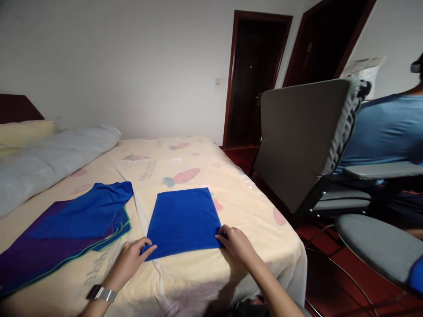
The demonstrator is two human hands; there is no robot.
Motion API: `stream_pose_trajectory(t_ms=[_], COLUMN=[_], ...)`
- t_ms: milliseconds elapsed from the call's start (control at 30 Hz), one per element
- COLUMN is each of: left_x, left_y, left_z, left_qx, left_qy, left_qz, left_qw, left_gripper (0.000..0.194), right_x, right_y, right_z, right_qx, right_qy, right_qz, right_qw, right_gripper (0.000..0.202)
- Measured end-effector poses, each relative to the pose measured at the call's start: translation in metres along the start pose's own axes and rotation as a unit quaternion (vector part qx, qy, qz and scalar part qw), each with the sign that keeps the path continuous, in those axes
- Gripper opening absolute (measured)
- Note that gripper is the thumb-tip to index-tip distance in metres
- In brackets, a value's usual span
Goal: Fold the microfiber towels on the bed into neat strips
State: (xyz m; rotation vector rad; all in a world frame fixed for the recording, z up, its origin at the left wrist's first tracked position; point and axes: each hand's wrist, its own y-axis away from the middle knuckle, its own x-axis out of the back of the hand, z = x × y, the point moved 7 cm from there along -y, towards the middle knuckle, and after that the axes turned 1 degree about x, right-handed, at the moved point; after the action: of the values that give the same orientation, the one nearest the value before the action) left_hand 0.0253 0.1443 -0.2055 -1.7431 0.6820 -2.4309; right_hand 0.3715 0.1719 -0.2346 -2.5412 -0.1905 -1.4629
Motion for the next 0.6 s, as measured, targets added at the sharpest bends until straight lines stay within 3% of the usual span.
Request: stream_pose_trajectory(t_ms=[67, 133, 233, 300, 400, 500, 600], left_x=[-0.001, 0.004, 0.007, -0.005, -0.031, -0.046, -0.045], left_y=[0.002, 0.004, 0.012, 0.019, 0.027, 0.029, 0.030], left_z=[0.002, 0.009, 0.038, 0.065, 0.095, 0.097, 0.079], left_qx=[-0.027, -0.056, -0.148, -0.219, -0.276, -0.275, -0.252], left_qy=[-0.027, -0.055, -0.064, -0.065, -0.077, -0.080, -0.077], left_qz=[-0.016, 0.013, 0.051, 0.026, -0.031, -0.055, -0.066], left_qw=[0.999, 0.997, 0.986, 0.973, 0.958, 0.957, 0.962], left_gripper=[0.034, 0.030, 0.026, 0.032, 0.044, 0.051, 0.056], right_x=[0.000, 0.003, 0.007, 0.000, -0.027, -0.052, -0.059], right_y=[-0.001, -0.001, 0.004, 0.011, 0.025, 0.036, 0.038], right_z=[-0.001, -0.009, -0.036, -0.064, -0.107, -0.126, -0.115], right_qx=[0.007, 0.034, 0.090, 0.134, 0.210, 0.249, 0.264], right_qy=[0.046, 0.098, 0.134, 0.122, 0.091, 0.072, 0.074], right_qz=[0.010, 0.038, 0.102, 0.122, 0.081, 0.022, -0.010], right_qw=[0.999, 0.994, 0.982, 0.976, 0.970, 0.965, 0.962], right_gripper=[0.023, 0.024, 0.026, 0.030, 0.039, 0.048, 0.053])
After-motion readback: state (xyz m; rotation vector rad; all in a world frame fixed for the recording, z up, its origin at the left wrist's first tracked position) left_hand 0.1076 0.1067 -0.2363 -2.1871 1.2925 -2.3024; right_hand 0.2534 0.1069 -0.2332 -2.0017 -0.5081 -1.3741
